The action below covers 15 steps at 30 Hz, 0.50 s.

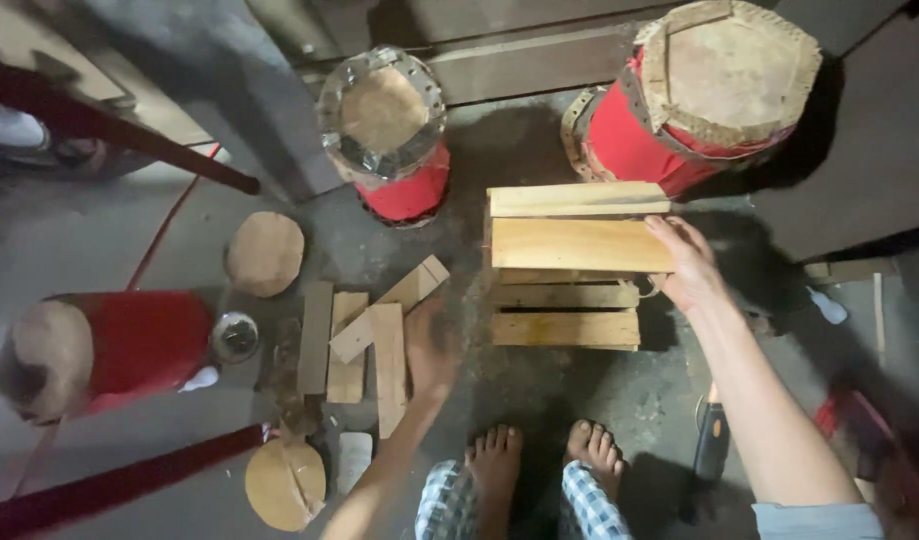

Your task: Assembling a small wooden crate by fitting slats together on the floor of a workshop.

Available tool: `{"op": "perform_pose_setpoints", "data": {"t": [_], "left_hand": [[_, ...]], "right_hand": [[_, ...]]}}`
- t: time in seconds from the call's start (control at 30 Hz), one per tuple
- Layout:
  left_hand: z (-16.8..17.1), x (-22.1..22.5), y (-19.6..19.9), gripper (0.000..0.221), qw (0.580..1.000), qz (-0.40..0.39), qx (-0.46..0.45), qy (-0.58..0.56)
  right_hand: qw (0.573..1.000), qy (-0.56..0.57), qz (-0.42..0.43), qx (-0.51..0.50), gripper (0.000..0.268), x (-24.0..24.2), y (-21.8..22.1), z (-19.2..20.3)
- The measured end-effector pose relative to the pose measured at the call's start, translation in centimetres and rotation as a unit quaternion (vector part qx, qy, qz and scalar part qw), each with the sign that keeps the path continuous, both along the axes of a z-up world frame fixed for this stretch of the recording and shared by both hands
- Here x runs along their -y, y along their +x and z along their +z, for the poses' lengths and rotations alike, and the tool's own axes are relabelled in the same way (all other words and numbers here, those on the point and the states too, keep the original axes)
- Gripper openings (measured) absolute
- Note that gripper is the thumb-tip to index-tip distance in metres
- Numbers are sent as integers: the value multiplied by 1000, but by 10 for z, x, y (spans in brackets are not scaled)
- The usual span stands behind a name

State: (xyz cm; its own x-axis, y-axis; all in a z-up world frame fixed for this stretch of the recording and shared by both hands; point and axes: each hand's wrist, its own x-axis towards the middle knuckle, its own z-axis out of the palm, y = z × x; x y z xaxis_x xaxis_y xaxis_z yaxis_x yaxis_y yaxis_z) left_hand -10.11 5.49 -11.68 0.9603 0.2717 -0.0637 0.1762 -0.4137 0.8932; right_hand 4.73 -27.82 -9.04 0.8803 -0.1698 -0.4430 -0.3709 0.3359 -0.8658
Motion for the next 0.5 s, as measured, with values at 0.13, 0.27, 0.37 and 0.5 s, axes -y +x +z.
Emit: {"op": "perform_pose_setpoints", "data": {"t": [0.13, 0.27, 0.37, 0.5], "left_hand": [[-26, -42, -40, 60, 975, 143, -117, 125], [-75, -76, -71, 90, 943, 159, -198, 216], [-44, -67, -66, 89, 934, 138, -300, 137], [-28, -58, -62, 87, 940, 172, -263, 132]], "right_hand": [[1000, -2, 15, 4, 20, 2, -3, 4], [1000, 1, 24, 0, 19, 0, -6, 13], [1000, 12, 10, -4, 19, -2, -3, 12], [1000, 20, -1, 5, 19, 2, 1, 1]]}}
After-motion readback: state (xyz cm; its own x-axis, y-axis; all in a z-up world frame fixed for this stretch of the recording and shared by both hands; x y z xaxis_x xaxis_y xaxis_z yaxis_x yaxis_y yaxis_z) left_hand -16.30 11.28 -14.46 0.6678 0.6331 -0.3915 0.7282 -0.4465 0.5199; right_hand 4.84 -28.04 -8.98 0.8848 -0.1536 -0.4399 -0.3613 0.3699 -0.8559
